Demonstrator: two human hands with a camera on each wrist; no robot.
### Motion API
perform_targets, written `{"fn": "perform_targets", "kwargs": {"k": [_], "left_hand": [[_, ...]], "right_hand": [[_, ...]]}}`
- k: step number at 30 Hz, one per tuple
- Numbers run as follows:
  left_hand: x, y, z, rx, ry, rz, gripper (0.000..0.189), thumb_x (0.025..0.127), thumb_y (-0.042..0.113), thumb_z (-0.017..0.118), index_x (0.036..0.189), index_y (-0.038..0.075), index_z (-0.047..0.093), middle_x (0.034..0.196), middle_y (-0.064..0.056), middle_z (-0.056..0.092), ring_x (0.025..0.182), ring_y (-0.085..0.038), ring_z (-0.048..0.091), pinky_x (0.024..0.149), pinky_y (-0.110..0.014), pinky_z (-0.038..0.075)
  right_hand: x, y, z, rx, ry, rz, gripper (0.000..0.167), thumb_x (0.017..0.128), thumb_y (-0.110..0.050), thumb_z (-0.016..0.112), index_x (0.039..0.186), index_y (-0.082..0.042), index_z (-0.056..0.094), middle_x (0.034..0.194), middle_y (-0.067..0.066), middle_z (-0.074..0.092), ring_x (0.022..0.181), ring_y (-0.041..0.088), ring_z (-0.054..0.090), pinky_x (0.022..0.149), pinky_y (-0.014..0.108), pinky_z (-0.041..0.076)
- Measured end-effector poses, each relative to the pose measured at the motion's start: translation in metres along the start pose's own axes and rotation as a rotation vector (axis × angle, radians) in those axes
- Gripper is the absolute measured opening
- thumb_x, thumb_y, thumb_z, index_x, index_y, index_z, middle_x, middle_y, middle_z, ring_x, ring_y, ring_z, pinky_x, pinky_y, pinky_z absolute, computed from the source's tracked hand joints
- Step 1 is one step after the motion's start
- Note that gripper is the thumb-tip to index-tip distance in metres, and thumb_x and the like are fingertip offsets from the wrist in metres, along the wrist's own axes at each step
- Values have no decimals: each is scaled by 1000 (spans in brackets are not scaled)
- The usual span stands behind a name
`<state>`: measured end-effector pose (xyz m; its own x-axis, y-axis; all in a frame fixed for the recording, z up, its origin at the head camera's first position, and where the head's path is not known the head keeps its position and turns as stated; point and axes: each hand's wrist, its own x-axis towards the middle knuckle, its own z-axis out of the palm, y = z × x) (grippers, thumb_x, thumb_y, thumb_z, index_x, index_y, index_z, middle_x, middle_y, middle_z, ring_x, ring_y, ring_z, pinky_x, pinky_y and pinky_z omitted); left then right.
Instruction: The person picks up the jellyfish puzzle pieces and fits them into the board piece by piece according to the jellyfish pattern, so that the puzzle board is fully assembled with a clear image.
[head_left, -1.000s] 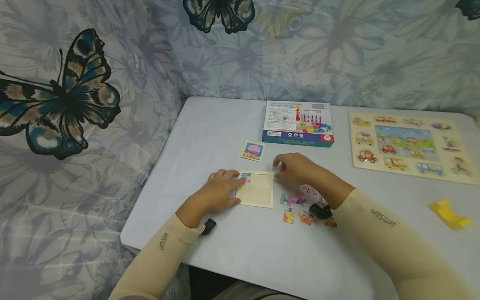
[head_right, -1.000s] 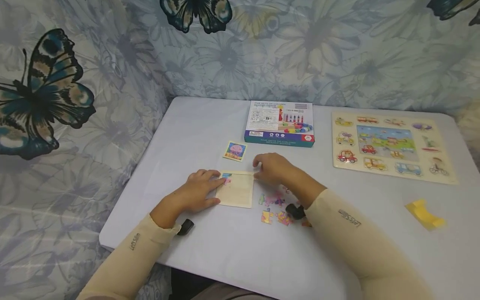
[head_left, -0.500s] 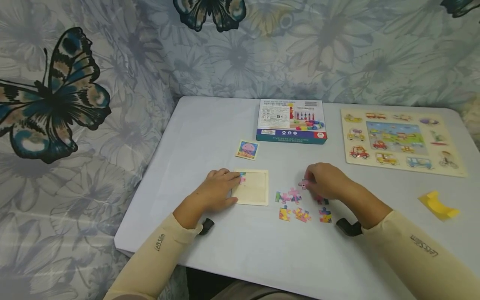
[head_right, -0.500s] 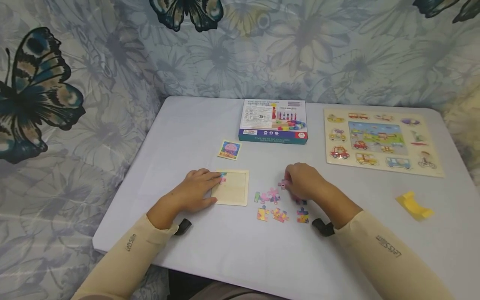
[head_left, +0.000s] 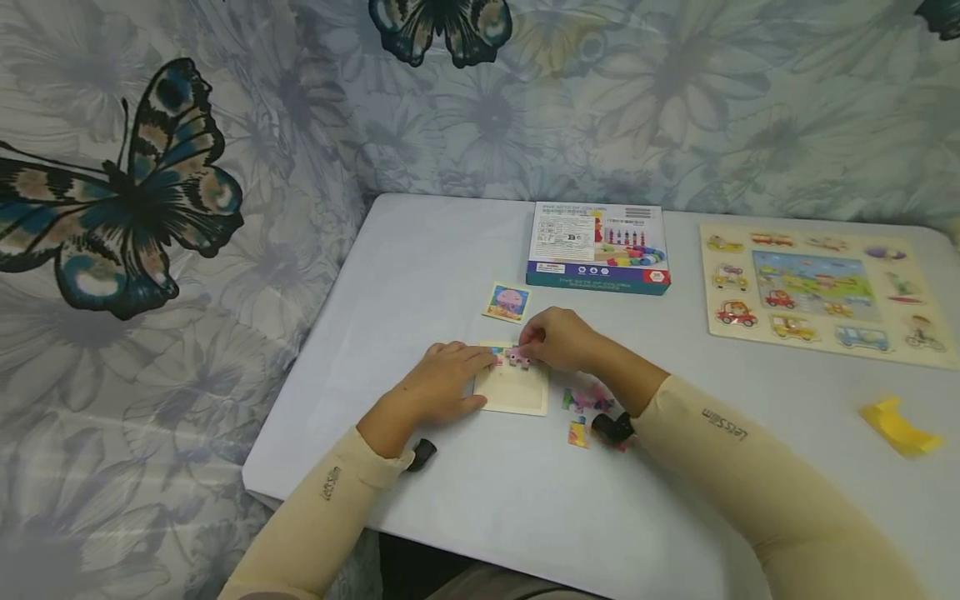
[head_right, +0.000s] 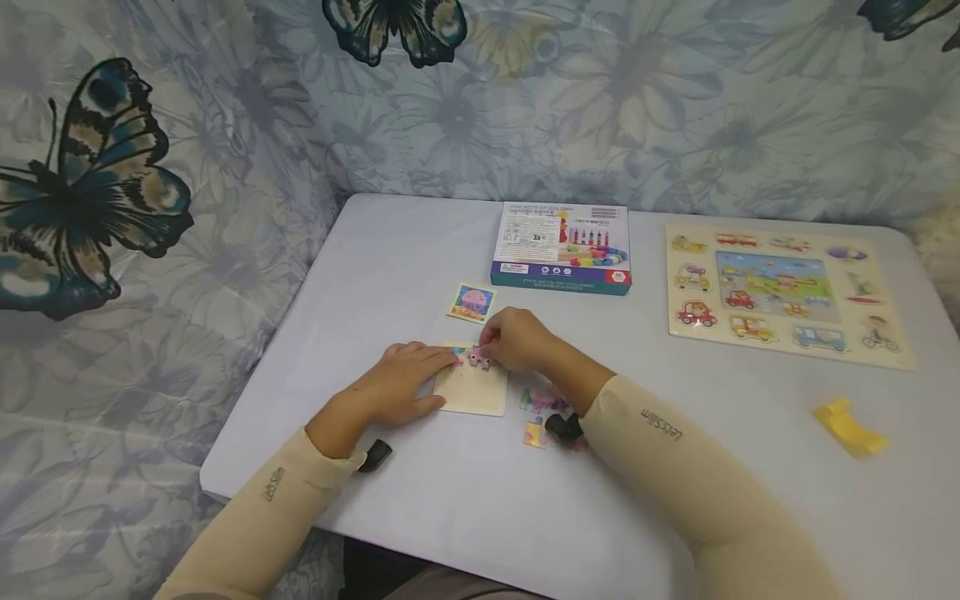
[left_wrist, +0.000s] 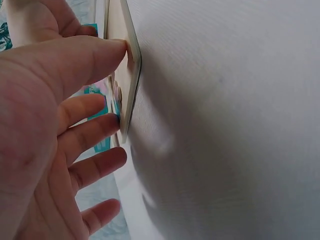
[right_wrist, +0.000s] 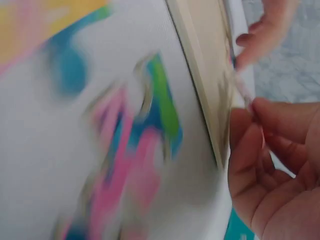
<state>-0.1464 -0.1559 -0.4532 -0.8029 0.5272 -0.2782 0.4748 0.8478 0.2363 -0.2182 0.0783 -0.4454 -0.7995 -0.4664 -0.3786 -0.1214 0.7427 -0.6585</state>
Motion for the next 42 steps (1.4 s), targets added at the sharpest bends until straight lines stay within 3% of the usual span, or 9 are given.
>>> {"fn": "perform_targets", "kwargs": {"k": [4, 9, 14, 21, 26, 32, 37, 42], "left_hand": [[5, 2, 1, -11, 11, 18, 69, 96, 43, 68, 156, 23, 41, 159, 7, 44, 144, -22, 41, 118, -49, 29], [7, 4, 0, 58, 6, 20, 67, 98, 48, 63, 158, 26, 42, 156, 5, 45, 140, -24, 42, 115, -50, 32], [8, 7, 1, 98, -8, 1, 61, 101, 50, 57, 156, 26, 45, 155, 4, 45, 140, -24, 41, 115, -50, 32], [8, 12, 1, 109, -20, -29, 60, 102, 49, 58, 155, 24, 46, 155, 3, 46, 138, -24, 43, 115, -49, 33], [9, 14, 1, 117, -29, -42, 62, 102, 48, 58, 157, 26, 43, 155, 3, 45, 138, -24, 42, 116, -48, 32], [11, 17, 1, 131, -9, -32, 63, 100, 46, 62, 155, 20, 46, 152, -1, 48, 136, -25, 44, 115, -47, 34], [12, 18, 2, 153, 8, -18, 63, 99, 47, 63, 153, 18, 48, 150, -1, 49, 136, -24, 43, 116, -46, 33], [16, 21, 1, 219, 56, 9, 57, 98, 48, 63, 146, 18, 54, 146, 1, 50, 135, -22, 43, 114, -44, 35]], "right_hand": [[9, -5, 7, -51, 12, 9, 9, 96, -19, 73, 95, -12, 78, 90, 4, 70, 87, 21, 60, 76, 30, 53], [14, -13, 12, -132, 27, 38, 9, 95, -19, 73, 94, -13, 79, 92, 3, 70, 90, 21, 61, 84, 33, 55], [15, -17, 16, -252, 58, 0, 8, 94, -20, 75, 90, -13, 74, 89, 3, 67, 87, 21, 60, 83, 34, 53], [9, -8, 10, -276, 62, -45, 21, 92, -25, 77, 106, -10, 73, 97, 5, 67, 91, 22, 59, 87, 37, 52], [-16, 17, -15, -271, 56, -7, 27, 91, -23, 77, 114, -10, 73, 106, 10, 69, 97, 26, 60, 92, 45, 52], [-63, 59, -44, -305, -9, 104, 32, 88, -27, 81, 115, -11, 72, 110, 10, 70, 99, 27, 60, 91, 48, 55], [-93, 84, -52, -317, -39, 182, 42, 84, -32, 85, 114, -6, 70, 103, 9, 67, 94, 26, 58, 86, 46, 56], [-106, 96, -49, -289, 9, 206, 39, 83, -32, 86, 106, -5, 70, 94, 7, 65, 88, 25, 56, 80, 41, 54]]}}
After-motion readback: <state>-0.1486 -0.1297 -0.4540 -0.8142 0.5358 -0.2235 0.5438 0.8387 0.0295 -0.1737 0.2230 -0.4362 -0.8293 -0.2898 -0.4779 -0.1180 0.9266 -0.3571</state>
